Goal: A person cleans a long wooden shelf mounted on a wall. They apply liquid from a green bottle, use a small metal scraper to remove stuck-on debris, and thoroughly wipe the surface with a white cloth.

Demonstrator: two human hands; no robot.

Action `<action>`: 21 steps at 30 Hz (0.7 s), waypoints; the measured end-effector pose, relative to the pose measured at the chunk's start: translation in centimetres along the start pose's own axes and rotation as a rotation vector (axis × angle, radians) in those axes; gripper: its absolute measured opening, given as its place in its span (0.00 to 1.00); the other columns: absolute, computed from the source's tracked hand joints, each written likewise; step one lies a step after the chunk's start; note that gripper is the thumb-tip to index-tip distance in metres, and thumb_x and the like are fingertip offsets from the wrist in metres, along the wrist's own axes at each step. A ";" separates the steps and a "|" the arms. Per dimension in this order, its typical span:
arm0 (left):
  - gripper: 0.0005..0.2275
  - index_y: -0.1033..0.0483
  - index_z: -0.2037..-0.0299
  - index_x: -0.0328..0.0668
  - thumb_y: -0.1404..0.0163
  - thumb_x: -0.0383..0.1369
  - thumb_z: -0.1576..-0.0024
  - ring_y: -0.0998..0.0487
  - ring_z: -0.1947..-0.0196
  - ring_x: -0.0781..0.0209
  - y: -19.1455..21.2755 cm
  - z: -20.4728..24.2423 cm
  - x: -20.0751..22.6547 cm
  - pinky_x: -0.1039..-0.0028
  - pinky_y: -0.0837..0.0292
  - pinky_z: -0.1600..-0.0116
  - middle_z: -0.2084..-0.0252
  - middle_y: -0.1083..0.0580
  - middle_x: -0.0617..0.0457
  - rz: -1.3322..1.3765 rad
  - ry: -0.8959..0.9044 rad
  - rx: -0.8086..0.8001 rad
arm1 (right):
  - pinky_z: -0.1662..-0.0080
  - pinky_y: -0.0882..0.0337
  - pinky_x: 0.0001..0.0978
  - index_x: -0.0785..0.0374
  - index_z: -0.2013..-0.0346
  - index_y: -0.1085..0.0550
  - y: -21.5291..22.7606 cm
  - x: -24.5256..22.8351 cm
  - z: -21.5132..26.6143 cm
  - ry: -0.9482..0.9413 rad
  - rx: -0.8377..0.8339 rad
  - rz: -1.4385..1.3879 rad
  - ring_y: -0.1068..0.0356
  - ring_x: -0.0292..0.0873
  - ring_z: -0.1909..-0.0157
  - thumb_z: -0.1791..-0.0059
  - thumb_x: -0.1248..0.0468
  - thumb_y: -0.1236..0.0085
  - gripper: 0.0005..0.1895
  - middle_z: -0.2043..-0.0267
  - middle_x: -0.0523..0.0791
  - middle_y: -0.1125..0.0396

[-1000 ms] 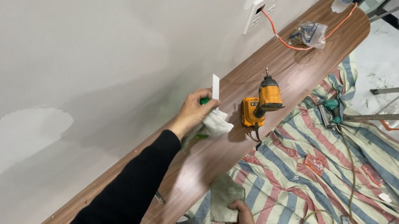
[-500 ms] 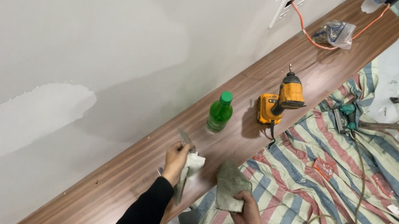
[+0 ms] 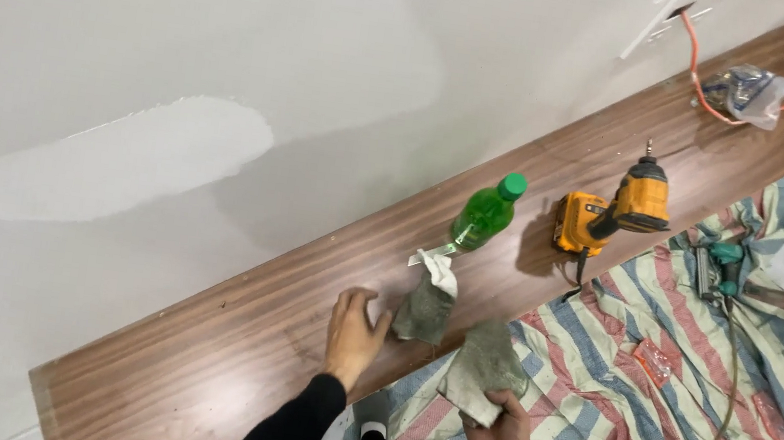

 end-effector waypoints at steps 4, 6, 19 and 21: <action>0.19 0.19 0.34 0.49 0.35 0.38 0.35 0.23 0.31 0.38 0.4 5.2 -7.0 0.49 0.25 0.26 0.30 0.26 0.46 -0.122 0.044 -0.028 | 0.69 0.44 0.33 0.52 0.50 0.36 -0.7 2.3 -1.5 -0.107 0.031 0.025 0.33 0.46 0.57 0.50 0.71 0.50 0.17 0.45 0.45 0.32; 0.21 0.20 0.33 0.44 0.34 0.38 0.35 0.22 0.32 0.40 0.7 4.9 -5.6 0.50 0.25 0.27 0.31 0.25 0.44 -0.117 -0.025 -0.014 | 0.65 0.43 0.34 0.52 0.51 0.35 -0.9 2.6 -2.1 -0.102 0.045 0.008 0.35 0.46 0.58 0.50 0.71 0.48 0.15 0.47 0.45 0.32; 0.56 0.54 0.11 0.43 0.25 0.48 0.43 0.46 0.10 0.34 -1.4 -7.9 25.1 0.40 0.51 0.11 0.09 0.47 0.34 0.153 -0.536 0.030 | 0.51 0.25 0.55 0.61 0.50 0.27 5.8 -2.1 1.8 0.087 0.417 0.081 0.24 0.62 0.48 0.44 0.76 0.42 0.10 0.45 0.55 0.26; 0.50 0.45 0.13 0.45 0.26 0.48 0.41 0.41 0.12 0.37 -3.1 -10.4 27.7 0.43 0.47 0.12 0.12 0.40 0.37 0.158 -0.607 -0.001 | 0.48 0.25 0.54 0.64 0.48 0.27 4.4 -2.9 3.0 0.094 0.347 0.068 0.25 0.60 0.46 0.43 0.74 0.43 0.09 0.43 0.56 0.26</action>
Point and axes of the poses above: each hand's wrist, its own z-axis away from the middle knuckle, its own y-axis out of the back of the hand, x = y × z, the point moved 8 cm from there along -z, towards the middle knuckle
